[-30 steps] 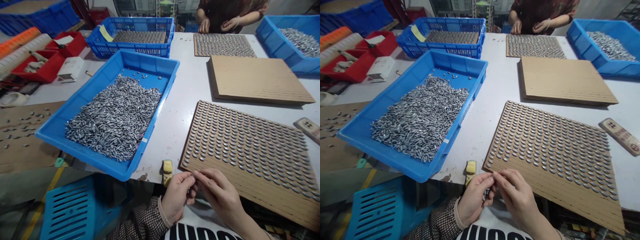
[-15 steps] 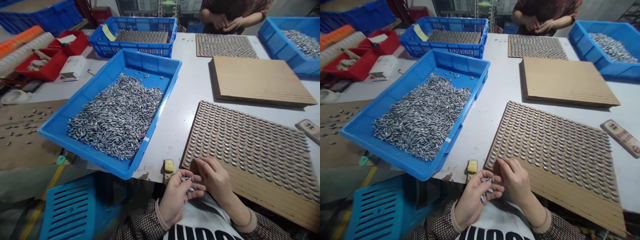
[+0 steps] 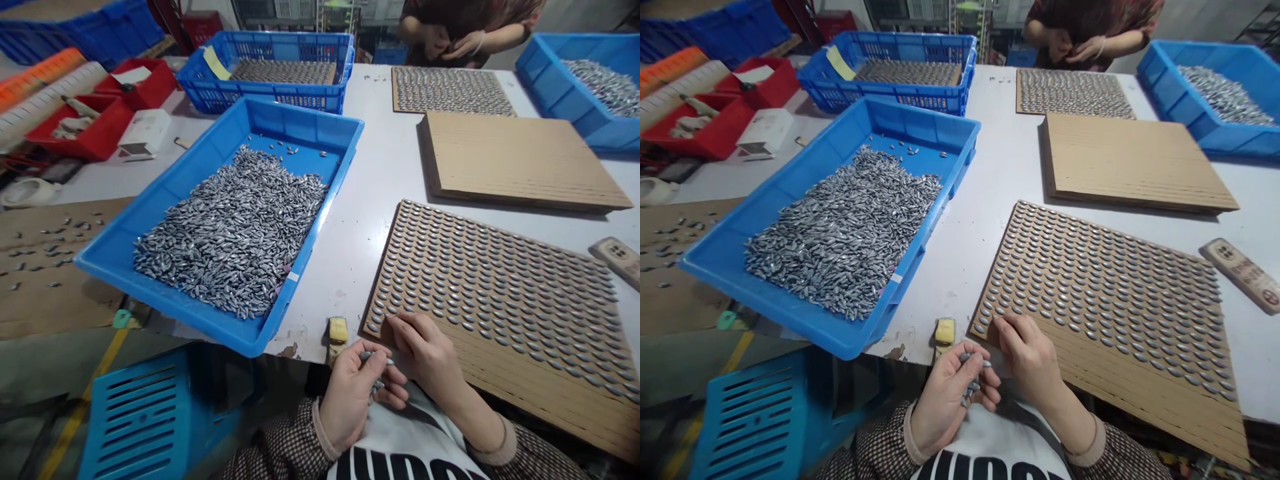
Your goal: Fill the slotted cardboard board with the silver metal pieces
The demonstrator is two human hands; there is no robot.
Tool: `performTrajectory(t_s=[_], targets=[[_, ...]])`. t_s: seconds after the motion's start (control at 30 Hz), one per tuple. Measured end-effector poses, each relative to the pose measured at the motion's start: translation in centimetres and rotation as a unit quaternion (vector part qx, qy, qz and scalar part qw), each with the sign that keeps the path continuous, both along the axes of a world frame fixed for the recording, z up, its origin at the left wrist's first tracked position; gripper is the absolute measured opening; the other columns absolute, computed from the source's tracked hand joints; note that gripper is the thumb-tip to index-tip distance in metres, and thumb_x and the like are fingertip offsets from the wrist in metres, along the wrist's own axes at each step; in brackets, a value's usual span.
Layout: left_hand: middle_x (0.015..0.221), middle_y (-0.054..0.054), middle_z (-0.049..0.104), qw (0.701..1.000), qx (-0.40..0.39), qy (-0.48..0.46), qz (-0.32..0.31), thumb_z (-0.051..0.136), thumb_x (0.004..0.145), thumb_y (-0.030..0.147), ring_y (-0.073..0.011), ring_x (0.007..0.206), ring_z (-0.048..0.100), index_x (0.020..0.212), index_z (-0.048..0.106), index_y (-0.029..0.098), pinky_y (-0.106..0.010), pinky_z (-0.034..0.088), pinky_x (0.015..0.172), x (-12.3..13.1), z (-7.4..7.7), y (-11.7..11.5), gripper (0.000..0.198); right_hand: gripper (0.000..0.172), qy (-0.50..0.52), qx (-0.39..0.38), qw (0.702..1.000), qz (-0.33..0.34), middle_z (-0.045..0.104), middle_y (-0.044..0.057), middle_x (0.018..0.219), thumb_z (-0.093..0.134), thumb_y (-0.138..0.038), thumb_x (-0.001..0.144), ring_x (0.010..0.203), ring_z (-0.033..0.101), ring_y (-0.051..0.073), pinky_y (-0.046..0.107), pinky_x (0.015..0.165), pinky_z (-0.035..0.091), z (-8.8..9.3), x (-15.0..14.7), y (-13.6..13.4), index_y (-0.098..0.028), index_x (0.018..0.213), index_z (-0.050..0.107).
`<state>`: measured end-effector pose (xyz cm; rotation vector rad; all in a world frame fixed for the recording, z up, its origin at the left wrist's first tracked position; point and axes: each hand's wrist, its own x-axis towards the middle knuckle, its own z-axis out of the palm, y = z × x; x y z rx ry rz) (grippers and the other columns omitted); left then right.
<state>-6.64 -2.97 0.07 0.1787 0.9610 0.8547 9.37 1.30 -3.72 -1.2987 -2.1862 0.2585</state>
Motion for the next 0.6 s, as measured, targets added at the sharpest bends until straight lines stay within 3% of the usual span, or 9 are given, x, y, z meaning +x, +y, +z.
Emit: performTrajectory(t_s=[0.17,0.3,0.37,0.5,0.6], targets=[[0.058,0.003,0.052,0.999,0.021,0.013,0.034,0.074,0.074,0.038,-0.0051,0.050,0.042,0.086,0.062,0.012,-0.016,0.031,0.042,0.3,-0.3,0.1,0.032,0.021,0.128,-0.103,0.986,-0.021,0.064,0.009,0.100,0.052,-0.016,0.091,0.091,0.064,0.020,0.031,0.077,0.055,2.3,0.6,-1.1,-0.021,0.108,0.063],[0.058,0.003,0.052,0.999,0.025,0.014,0.036,0.074,0.074,0.035,-0.0061,0.051,0.042,0.090,0.060,0.013,-0.018,0.032,0.043,0.7,-0.4,0.2,0.030,0.018,0.175,-0.193,0.964,0.050,0.065,0.009,0.099,0.055,-0.018,0.091,0.085,0.064,0.018,0.027,0.068,0.055,4.4,1.1,-2.2,-0.021,0.107,0.063],[0.057,0.004,0.052,0.999,0.025,0.017,0.032,0.074,0.074,0.034,-0.0059,0.049,0.042,0.087,0.057,0.014,-0.018,0.032,0.043,0.9,-0.6,0.3,0.029,0.017,0.174,-0.197,0.962,0.077,0.065,0.009,0.099,0.054,-0.015,0.091,0.087,0.064,0.018,0.027,0.070,0.055,4.9,1.1,-2.5,-0.020,0.105,0.062],[0.057,0.003,0.055,0.999,0.045,0.021,0.020,0.073,0.075,0.033,-0.0052,0.045,0.043,0.083,0.054,0.015,-0.019,0.031,0.043,1.1,-1.1,0.3,0.028,0.013,0.179,-0.209,0.960,0.050,0.064,0.006,0.091,0.053,-0.015,0.091,0.079,0.064,0.015,0.023,0.065,0.054,5.0,1.0,-2.6,-0.020,0.101,0.061],[0.057,0.004,0.055,0.998,0.056,0.035,0.011,0.073,0.075,0.033,-0.0049,0.044,0.044,0.083,0.056,0.014,-0.019,0.031,0.044,1.1,-1.3,0.2,0.027,0.018,0.159,-0.166,0.972,0.054,0.064,0.007,0.095,0.053,-0.012,0.090,0.084,0.065,0.015,0.023,0.068,0.054,4.9,1.0,-2.8,-0.020,0.103,0.062]])
